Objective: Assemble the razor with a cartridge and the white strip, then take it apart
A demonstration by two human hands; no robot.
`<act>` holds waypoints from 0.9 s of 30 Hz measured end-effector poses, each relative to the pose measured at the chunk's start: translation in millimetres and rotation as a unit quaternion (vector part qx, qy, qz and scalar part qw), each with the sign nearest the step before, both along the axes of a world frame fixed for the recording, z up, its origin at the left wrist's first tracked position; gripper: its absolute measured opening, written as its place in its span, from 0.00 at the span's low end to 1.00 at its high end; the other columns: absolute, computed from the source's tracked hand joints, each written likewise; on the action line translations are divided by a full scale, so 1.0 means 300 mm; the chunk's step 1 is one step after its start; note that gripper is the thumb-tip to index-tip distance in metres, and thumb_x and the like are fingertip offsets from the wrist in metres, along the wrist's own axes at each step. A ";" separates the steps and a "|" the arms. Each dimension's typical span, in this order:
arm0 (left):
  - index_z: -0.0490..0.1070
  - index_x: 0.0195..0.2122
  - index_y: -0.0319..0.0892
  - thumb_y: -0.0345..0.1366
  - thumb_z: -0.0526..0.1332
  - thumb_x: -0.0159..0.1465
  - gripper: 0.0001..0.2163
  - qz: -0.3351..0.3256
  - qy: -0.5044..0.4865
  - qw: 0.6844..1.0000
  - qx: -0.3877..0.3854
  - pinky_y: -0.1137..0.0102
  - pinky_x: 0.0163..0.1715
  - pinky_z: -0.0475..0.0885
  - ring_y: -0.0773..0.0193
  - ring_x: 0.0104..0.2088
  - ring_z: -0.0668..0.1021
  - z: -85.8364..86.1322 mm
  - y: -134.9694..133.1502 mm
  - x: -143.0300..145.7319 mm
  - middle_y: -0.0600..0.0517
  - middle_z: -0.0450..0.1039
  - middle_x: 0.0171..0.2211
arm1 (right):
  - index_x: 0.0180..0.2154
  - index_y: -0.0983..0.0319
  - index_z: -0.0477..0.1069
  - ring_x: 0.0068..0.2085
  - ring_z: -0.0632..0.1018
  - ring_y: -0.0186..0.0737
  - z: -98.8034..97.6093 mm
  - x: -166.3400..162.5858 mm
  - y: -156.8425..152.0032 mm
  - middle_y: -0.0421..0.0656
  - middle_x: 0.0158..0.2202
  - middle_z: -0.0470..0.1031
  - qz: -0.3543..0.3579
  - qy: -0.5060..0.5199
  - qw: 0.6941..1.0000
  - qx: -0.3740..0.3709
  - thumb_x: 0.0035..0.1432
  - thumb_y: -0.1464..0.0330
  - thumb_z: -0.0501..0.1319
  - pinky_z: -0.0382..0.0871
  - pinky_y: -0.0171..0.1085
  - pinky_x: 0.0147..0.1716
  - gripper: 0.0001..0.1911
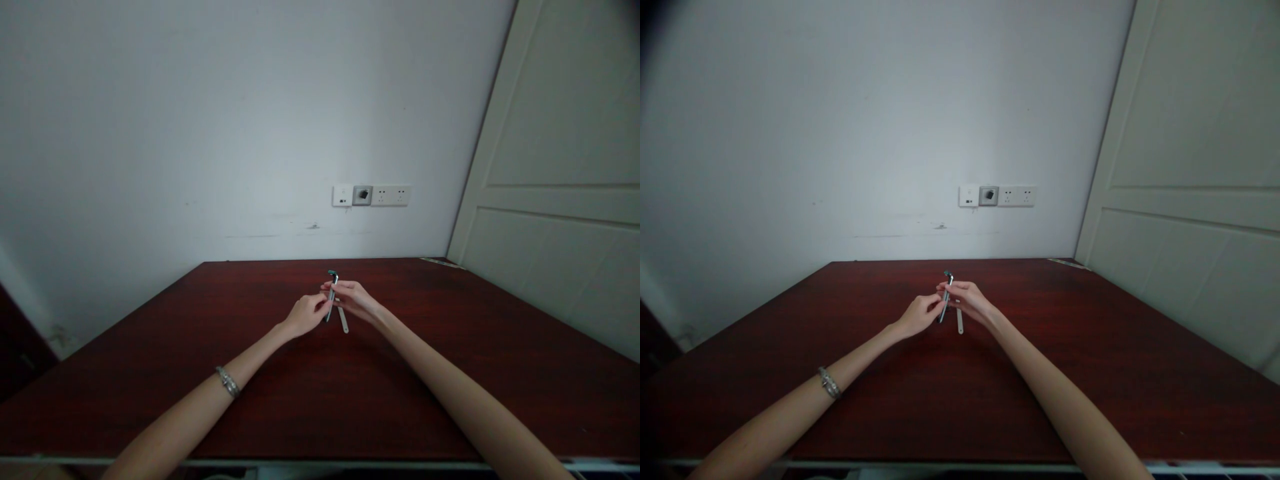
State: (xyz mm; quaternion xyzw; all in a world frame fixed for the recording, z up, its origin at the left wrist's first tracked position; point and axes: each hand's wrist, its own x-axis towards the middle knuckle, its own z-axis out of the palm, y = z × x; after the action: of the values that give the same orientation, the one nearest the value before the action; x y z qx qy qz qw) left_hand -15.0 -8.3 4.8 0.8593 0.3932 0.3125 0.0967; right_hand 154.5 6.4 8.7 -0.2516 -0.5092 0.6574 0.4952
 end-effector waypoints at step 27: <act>0.65 0.43 0.32 0.45 0.45 0.62 0.21 -0.134 -0.587 0.598 -0.529 0.65 0.27 0.72 0.51 0.39 0.76 0.101 0.237 0.087 0.33 0.69 0.44 | 0.26 0.65 0.65 0.14 0.58 0.22 -0.019 -0.090 -0.014 0.37 0.19 0.66 -0.052 0.088 0.994 -0.047 0.48 0.55 0.61 0.45 0.25 0.11 0.18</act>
State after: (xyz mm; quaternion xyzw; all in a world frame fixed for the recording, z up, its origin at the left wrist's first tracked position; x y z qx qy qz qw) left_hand 11.0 62.9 35.1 0.3321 0.2280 0.4707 0.7850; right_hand 127.5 2.1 2.9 -0.2416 -0.4185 0.6735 0.5593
